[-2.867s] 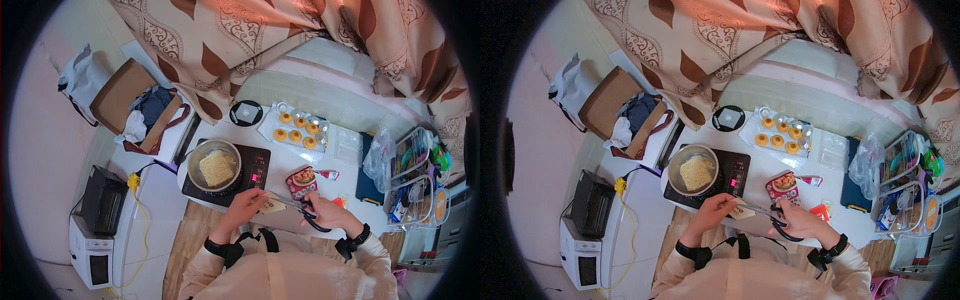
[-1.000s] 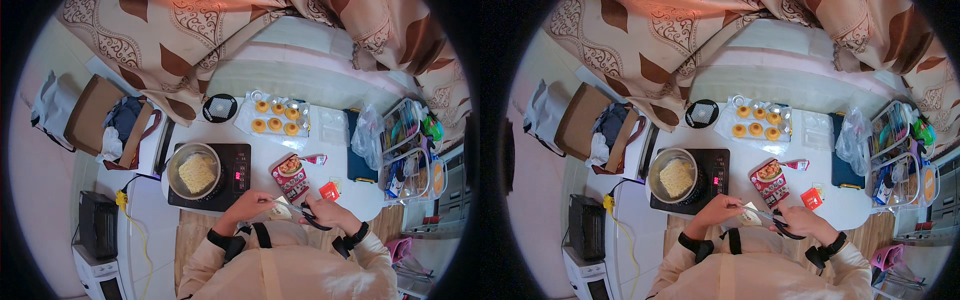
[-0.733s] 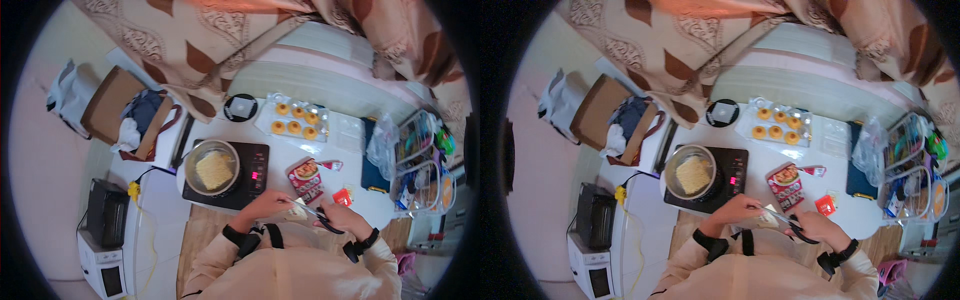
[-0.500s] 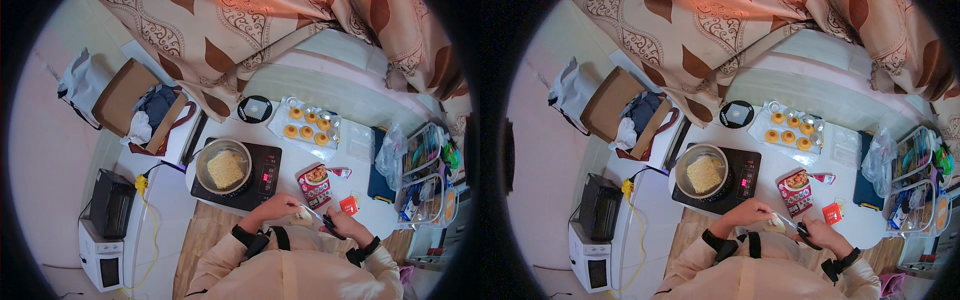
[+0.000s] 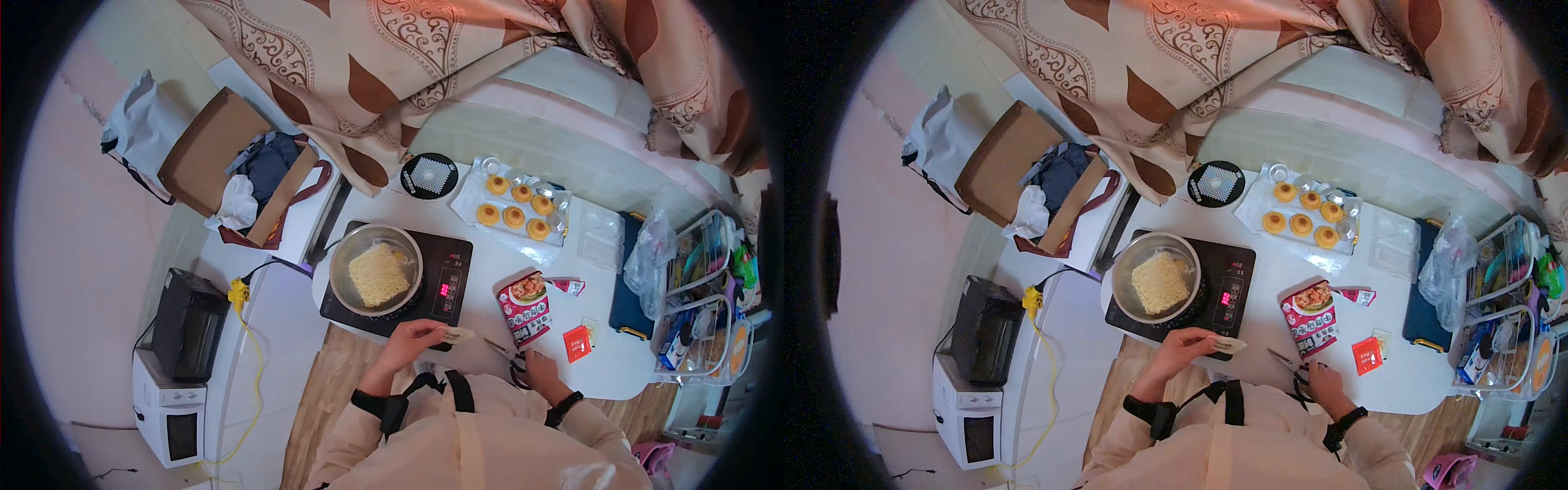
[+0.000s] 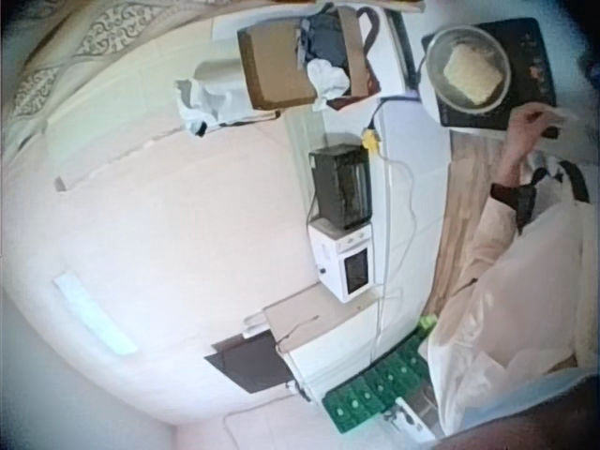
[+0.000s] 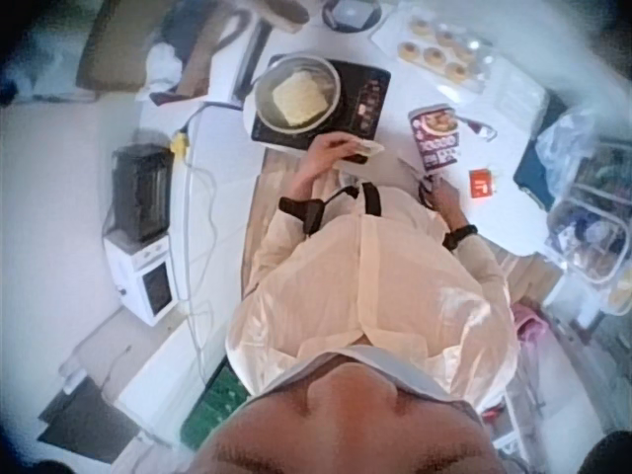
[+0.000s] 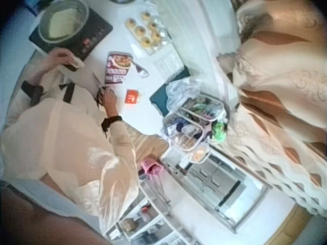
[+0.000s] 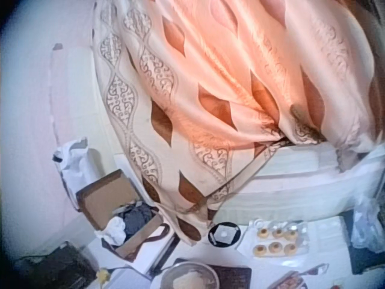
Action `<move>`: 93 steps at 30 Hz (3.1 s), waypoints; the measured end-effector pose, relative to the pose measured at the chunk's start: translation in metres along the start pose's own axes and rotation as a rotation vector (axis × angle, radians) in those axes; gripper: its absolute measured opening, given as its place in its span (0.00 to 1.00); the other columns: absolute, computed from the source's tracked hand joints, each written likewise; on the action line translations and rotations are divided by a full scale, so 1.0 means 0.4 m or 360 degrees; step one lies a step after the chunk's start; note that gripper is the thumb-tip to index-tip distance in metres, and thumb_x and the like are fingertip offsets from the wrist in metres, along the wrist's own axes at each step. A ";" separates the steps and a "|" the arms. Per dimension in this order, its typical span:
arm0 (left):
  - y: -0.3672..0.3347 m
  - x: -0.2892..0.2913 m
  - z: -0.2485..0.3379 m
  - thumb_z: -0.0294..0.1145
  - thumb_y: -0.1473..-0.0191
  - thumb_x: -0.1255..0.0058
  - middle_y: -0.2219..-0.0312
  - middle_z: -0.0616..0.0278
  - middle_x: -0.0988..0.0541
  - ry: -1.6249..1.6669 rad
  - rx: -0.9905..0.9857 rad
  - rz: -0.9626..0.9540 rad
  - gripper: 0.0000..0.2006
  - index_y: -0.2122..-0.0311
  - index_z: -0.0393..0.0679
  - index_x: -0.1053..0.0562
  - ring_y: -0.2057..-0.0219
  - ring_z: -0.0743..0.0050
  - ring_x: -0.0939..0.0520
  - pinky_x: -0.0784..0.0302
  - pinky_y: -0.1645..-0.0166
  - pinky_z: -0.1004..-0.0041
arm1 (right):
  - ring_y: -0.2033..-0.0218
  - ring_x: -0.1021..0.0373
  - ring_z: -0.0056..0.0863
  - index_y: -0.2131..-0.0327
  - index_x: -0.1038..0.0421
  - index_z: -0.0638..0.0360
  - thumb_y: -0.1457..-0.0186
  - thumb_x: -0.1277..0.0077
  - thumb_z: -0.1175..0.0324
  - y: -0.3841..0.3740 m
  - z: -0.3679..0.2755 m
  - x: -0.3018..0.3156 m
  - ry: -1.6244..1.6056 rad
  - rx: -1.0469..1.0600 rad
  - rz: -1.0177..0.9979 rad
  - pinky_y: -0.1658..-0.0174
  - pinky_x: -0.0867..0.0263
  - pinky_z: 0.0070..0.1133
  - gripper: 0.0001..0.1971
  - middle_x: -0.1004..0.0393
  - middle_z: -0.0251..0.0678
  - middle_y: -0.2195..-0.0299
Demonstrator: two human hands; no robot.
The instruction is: The person prepares instant noodles by adding the noodles and a seasoning packet into a pot of water on a cooktop, then walks to a table to unpack a set of chopsticks.
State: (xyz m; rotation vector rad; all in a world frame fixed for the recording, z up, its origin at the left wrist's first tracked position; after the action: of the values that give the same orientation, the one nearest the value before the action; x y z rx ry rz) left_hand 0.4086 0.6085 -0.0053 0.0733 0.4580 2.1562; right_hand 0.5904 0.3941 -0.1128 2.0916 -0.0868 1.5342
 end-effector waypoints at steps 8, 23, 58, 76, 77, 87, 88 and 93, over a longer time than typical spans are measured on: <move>0.025 0.065 -0.011 0.29 0.48 0.55 0.67 0.63 0.25 0.0623 0.0054 0.0238 0.11 0.59 0.38 0.30 0.67 0.77 0.24 0.25 0.65 0.78 | 0.72 0.31 0.43 0.64 0.40 0.62 0.57 0.49 0.63 -0.038 -0.046 0.044 -0.0095 -0.0038 0.0061 0.72 0.34 0.33 0.19 0.30 0.44 0.74; -0.103 0.185 -0.023 0.28 0.46 0.60 0.61 0.57 0.29 0.1576 -0.0172 0.0304 0.13 0.56 0.36 0.36 0.59 0.70 0.27 0.32 0.51 0.72 | 0.90 0.34 0.20 0.73 0.28 0.67 0.49 0.53 0.66 -0.441 -0.591 0.409 -0.1451 0.0183 -0.0255 0.86 0.38 0.17 0.12 0.29 0.36 0.85; -0.179 0.118 0.008 0.35 0.44 0.65 0.66 0.65 0.30 0.2273 -0.0113 -0.0019 0.10 0.61 0.43 0.35 0.65 0.78 0.28 0.30 0.62 0.76 | 0.65 0.35 0.39 0.74 0.28 0.62 0.55 0.58 0.66 -0.425 -0.725 0.461 -0.0074 0.0347 0.0348 0.61 0.40 0.32 0.11 0.32 0.43 0.72; -0.151 0.121 -0.007 0.30 0.49 0.63 0.86 0.76 0.39 0.2222 0.0063 0.0287 0.05 0.73 0.47 0.34 0.88 0.88 0.42 0.49 0.83 0.82 | 0.74 0.33 0.45 0.78 0.32 0.67 0.52 0.57 0.62 -0.493 -0.710 0.376 -0.0361 0.0282 -0.0024 0.70 0.39 0.31 0.15 0.31 0.48 0.78; -0.149 0.121 -0.012 0.30 0.49 0.63 0.86 0.77 0.38 0.2330 0.0076 0.0344 0.05 0.72 0.47 0.33 0.88 0.88 0.42 0.49 0.83 0.83 | 0.72 0.33 0.45 0.77 0.31 0.66 0.52 0.57 0.62 -0.490 -0.716 0.385 -0.0375 0.0312 0.0028 0.69 0.39 0.32 0.14 0.31 0.48 0.77; -0.152 0.116 -0.032 0.33 0.48 0.63 0.88 0.77 0.43 0.2381 0.0028 0.0131 0.07 0.77 0.49 0.37 0.89 0.88 0.45 0.52 0.84 0.82 | 0.76 0.30 0.38 0.77 0.30 0.63 0.51 0.57 0.65 -0.451 -0.742 0.430 0.0087 0.0400 0.0087 0.72 0.36 0.32 0.11 0.28 0.43 0.76; -0.148 0.118 -0.027 0.33 0.48 0.63 0.88 0.77 0.43 0.2382 0.0026 0.0123 0.07 0.77 0.49 0.37 0.89 0.88 0.45 0.52 0.84 0.82 | 0.77 0.30 0.34 0.75 0.31 0.64 0.51 0.56 0.66 -0.436 -0.704 0.402 -0.0727 0.0062 -0.0280 0.76 0.36 0.29 0.10 0.28 0.42 0.77; -0.149 0.100 -0.055 0.39 0.44 0.67 0.87 0.78 0.40 0.2489 0.0008 0.0046 0.09 0.73 0.50 0.36 0.88 0.88 0.42 0.49 0.85 0.82 | 0.79 0.31 0.25 0.68 0.35 0.66 0.49 0.55 0.69 -0.400 -0.675 0.313 -0.1630 -0.0309 -0.0709 0.85 0.38 0.17 0.09 0.30 0.36 0.77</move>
State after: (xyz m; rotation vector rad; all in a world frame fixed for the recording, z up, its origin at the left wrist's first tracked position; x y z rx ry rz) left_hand 0.4262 0.6651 -0.0513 -1.6698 1.2756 1.8258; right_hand 0.4575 0.6856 -0.0053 2.3055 -0.1174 0.1110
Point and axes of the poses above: each hand's wrist, its own y-axis away from the middle knuckle, its own x-axis out of the back of the hand, z = x × y, the point moved 9 cm from there along -y, towards the middle knuckle
